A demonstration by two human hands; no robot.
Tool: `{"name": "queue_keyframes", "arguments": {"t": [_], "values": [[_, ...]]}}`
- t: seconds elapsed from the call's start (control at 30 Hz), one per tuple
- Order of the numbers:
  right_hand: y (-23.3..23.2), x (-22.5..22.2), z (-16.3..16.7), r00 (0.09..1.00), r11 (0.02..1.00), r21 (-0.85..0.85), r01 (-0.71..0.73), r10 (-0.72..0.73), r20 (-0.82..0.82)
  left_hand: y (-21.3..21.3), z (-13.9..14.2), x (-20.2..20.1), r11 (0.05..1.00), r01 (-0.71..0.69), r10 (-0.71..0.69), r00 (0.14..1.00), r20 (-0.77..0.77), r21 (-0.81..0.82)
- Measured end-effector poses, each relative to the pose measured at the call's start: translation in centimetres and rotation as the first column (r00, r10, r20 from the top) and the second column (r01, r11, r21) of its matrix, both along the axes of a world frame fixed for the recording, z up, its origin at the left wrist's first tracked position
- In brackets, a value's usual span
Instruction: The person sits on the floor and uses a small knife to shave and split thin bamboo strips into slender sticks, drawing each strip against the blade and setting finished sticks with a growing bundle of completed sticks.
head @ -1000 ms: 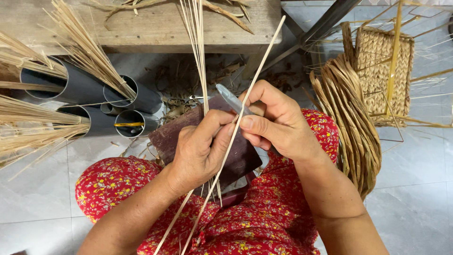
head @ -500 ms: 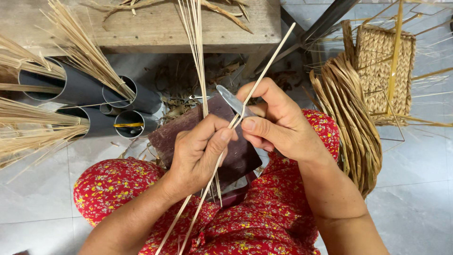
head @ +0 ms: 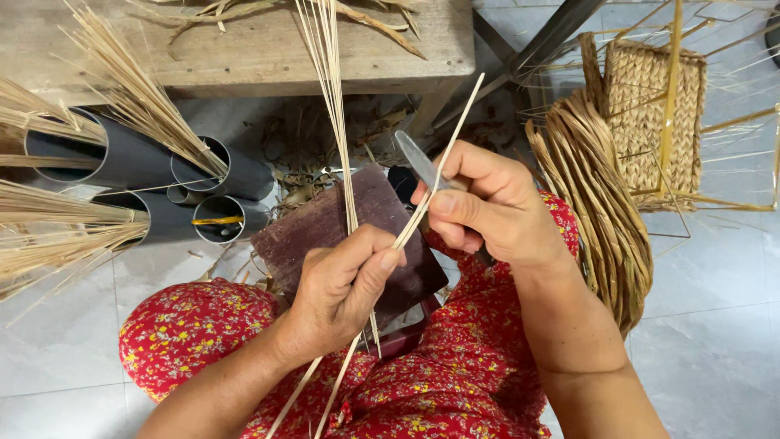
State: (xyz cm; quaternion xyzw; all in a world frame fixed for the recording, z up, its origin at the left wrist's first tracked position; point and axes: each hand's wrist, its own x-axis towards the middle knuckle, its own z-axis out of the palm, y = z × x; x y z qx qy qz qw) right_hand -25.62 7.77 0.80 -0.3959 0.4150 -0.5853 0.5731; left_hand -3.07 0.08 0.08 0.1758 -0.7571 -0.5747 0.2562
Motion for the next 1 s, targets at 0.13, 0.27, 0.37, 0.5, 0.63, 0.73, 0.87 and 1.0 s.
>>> {"name": "queue_keyframes", "arguments": {"t": [0.13,0.27,0.37,0.5,0.63,0.73,0.87,1.0], "values": [[-0.3,-0.2,-0.1,0.998,0.999,-0.01,-0.05,0.051,0.032,-0.5,0.1,0.1,0.977,0.012,-0.038,0.992,0.117,0.214],[-0.6,0.3,0.0,0.997,0.999,-0.006,-0.046,0.045,-0.057,-0.7,0.1,-0.4,0.981,0.037,-0.05,0.997,0.061,0.192],[-0.8,0.8,-0.2,0.994,0.995,0.004,-0.099,0.099,-0.044,-0.6,0.1,-0.5,0.969,0.029,-0.042,0.998,0.049,0.246],[-0.9,0.5,-0.6,0.992,0.992,0.02,-0.124,0.124,-0.006,-0.4,-0.1,-0.4,0.962,-0.007,-0.014,0.997,0.078,0.273],[-1.0,0.4,-1.0,0.988,0.987,0.07,-0.144,0.14,0.064,-0.1,-0.5,-0.1,0.975,-0.02,0.002,0.997,0.08,0.221],[-1.0,0.3,-1.5,0.985,0.984,0.104,-0.146,0.136,0.103,0.0,-0.8,0.0,0.971,-0.035,0.013,0.996,0.094,0.237],[-1.0,0.0,-1.9,0.991,0.984,0.129,-0.12,0.111,0.071,0.2,-1.1,0.3,0.971,-0.019,0.001,0.997,0.078,0.238],[-1.1,-0.2,-1.8,0.993,0.981,0.162,-0.107,0.1,0.055,0.2,-1.3,0.5,0.97,-0.02,-0.001,0.996,0.086,0.241]]}}
